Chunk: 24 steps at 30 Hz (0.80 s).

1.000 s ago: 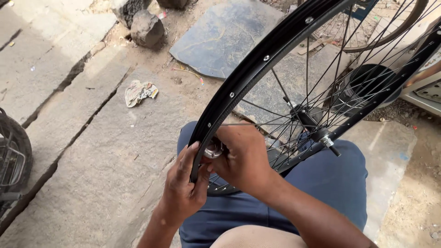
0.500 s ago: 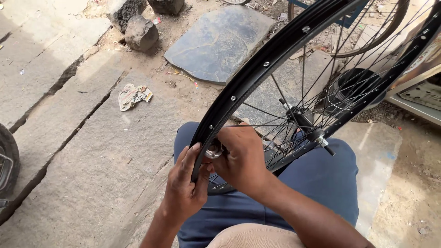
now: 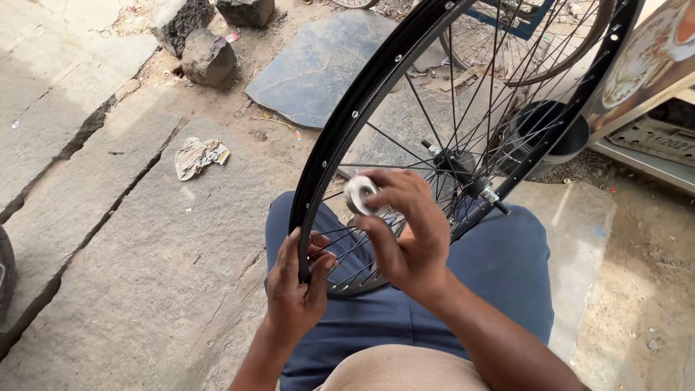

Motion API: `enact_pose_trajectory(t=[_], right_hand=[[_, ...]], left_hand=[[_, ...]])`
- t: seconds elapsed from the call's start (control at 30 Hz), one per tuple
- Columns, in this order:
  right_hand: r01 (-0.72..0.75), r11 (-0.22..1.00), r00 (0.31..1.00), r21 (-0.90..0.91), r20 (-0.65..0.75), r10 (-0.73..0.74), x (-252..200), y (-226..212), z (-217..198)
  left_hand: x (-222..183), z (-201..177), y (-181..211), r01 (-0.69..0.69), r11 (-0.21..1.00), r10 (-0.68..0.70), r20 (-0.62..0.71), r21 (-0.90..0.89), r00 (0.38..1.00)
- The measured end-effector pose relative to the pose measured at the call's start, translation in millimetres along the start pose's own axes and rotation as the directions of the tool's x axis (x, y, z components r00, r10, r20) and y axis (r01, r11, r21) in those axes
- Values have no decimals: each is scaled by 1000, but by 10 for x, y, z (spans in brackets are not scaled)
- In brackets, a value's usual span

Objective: The person tightens spokes on a bicycle wheel by turning the spoke nipples with a round spoke wrench and spins the wheel to align it.

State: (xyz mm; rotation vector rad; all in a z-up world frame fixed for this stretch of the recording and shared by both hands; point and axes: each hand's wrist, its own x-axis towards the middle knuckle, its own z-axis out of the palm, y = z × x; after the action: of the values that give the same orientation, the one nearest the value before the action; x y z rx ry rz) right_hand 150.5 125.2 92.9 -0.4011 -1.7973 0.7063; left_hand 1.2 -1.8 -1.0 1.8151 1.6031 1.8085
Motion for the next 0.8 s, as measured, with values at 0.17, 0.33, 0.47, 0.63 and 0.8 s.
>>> enact_pose_trajectory(t=[0.17, 0.33, 0.47, 0.63, 0.8], right_hand=[[-86, 995, 991, -41, 98, 90, -282, 39, -35], [-130, 986, 985, -105, 100, 140, -125, -61, 91], [-269, 955, 945, 124, 225, 237, -106, -6, 217], [-26, 982, 990, 186, 141, -1, 73, -253, 196], [-182, 951, 928, -251, 276, 251, -54, -59, 384]], left_hand=[[189, -82, 113, 58, 998, -57, 46, -24, 997], [272, -90, 150, 69, 998, -69, 88, -2, 994], [242, -121, 133, 40, 999, -41, 78, 7, 996], [228, -155, 114, 27, 999, -30, 61, 45, 998], [267, -169, 177, -38, 986, 25, 82, 160, 996]])
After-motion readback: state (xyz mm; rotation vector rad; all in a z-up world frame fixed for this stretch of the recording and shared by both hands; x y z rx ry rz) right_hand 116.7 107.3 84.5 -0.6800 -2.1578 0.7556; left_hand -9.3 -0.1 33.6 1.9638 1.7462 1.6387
